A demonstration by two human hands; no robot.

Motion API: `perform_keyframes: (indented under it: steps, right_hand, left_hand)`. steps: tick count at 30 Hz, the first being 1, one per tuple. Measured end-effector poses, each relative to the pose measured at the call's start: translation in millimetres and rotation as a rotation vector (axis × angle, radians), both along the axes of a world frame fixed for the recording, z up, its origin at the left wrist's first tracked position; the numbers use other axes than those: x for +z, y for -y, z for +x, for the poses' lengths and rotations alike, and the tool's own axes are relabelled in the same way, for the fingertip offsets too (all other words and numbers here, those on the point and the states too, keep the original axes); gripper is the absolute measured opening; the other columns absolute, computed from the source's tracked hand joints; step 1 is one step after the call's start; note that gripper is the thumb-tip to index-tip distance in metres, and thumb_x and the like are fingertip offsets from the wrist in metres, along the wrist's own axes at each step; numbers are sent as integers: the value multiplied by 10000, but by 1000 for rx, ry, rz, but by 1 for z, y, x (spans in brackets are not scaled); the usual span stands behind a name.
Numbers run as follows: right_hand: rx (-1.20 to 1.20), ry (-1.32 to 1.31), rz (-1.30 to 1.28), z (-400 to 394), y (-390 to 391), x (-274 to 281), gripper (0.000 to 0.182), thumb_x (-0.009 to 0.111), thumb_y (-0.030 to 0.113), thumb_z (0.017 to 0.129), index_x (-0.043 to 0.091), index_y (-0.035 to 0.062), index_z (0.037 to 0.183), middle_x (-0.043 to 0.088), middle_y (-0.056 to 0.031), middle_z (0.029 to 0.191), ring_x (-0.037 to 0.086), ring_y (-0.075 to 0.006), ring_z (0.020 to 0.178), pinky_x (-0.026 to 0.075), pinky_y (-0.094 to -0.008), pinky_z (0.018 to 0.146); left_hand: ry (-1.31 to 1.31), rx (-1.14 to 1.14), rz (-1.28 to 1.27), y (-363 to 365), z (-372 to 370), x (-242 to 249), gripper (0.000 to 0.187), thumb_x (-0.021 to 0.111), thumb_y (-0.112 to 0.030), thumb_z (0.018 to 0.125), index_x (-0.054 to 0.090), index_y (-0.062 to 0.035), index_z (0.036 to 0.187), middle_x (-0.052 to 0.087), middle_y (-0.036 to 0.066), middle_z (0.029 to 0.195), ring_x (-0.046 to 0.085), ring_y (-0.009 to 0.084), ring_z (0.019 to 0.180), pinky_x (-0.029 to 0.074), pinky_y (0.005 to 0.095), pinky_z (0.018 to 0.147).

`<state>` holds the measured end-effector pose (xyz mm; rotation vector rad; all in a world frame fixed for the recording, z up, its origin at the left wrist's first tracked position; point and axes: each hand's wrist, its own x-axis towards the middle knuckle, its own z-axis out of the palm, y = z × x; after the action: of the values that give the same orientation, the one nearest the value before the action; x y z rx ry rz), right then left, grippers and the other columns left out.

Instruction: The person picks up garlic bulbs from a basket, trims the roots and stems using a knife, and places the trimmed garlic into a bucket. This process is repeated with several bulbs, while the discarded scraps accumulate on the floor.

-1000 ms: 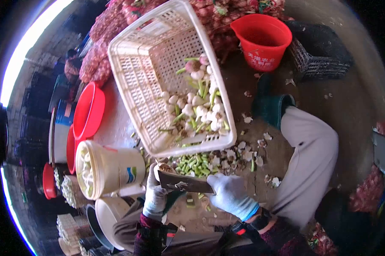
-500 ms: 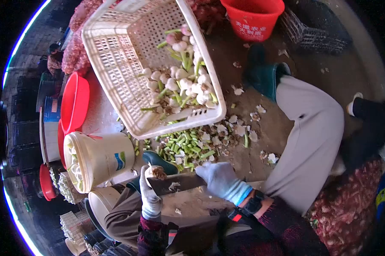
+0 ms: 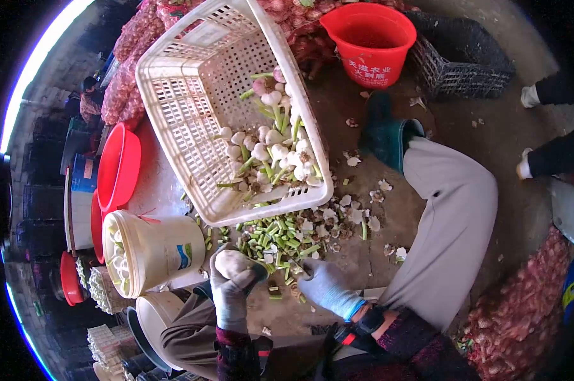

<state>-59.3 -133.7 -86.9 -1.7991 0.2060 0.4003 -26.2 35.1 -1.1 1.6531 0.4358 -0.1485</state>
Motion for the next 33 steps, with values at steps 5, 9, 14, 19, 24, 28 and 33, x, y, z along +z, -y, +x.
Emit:
perform_keyframes:
  steps: [5, 9, 14, 19, 24, 28, 33]
  right_hand:
    - [-253, 214, 282, 21, 0, 29, 183, 640, 151, 795, 527, 54, 688, 562, -134, 571, 608, -257, 541, 435, -375, 498]
    - [220, 44, 17, -18, -29, -97, 252, 572, 213, 782, 631, -24, 844, 628, -187, 664, 623, -289, 602, 473, -410, 577]
    - [124, -232, -12, 9, -1, -42, 287, 675, 248, 701, 583, -23, 670, 540, -66, 548, 541, -170, 488, 426, -372, 442]
    - [-172, -344, 85, 17, 2, -34, 271, 669, 154, 736, 496, -29, 836, 561, -53, 659, 527, -154, 483, 443, -336, 434]
    - [-12, -116, -225, 16, -3, -22, 232, 650, 225, 745, 617, -4, 734, 616, -140, 577, 593, -204, 528, 449, -383, 472]
    - [-109, 23, 4, 19, -10, -37, 225, 626, 256, 752, 630, 36, 797, 626, -168, 650, 623, -295, 593, 465, -402, 559]
    - [-180, 2, 17, 27, 5, -29, 242, 675, 243, 760, 644, 30, 869, 606, -102, 659, 588, -220, 603, 470, -367, 569]
  left_hand:
    - [98, 202, -701, 17, 10, -35, 624, 698, -123, 642, 477, -52, 1221, 553, 47, 1041, 545, 192, 933, 463, 300, 817]
    - [189, 143, -1024, 34, 19, -37, 535, 670, -127, 669, 522, -69, 1179, 567, 65, 1105, 544, 219, 992, 448, 344, 854]
    - [259, 360, -922, -29, 29, -19, 224, 656, -148, 762, 573, -68, 954, 583, 59, 927, 574, 219, 836, 487, 334, 795]
    - [544, 406, -587, -185, 71, 27, 162, 565, -108, 850, 505, -100, 699, 484, -12, 672, 527, 139, 633, 457, 308, 598]
    - [626, 590, -570, -271, 107, 64, 206, 532, -152, 900, 617, -74, 1071, 631, 91, 1019, 594, 206, 946, 498, 337, 861]
    - [510, 249, -371, -168, 178, 47, 239, 619, -114, 845, 574, -33, 1065, 618, 93, 941, 613, 207, 847, 524, 306, 739]
    - [93, -86, -104, 1, 283, -38, 398, 653, -134, 778, 571, 4, 1142, 633, 67, 925, 607, 179, 813, 485, 294, 725]
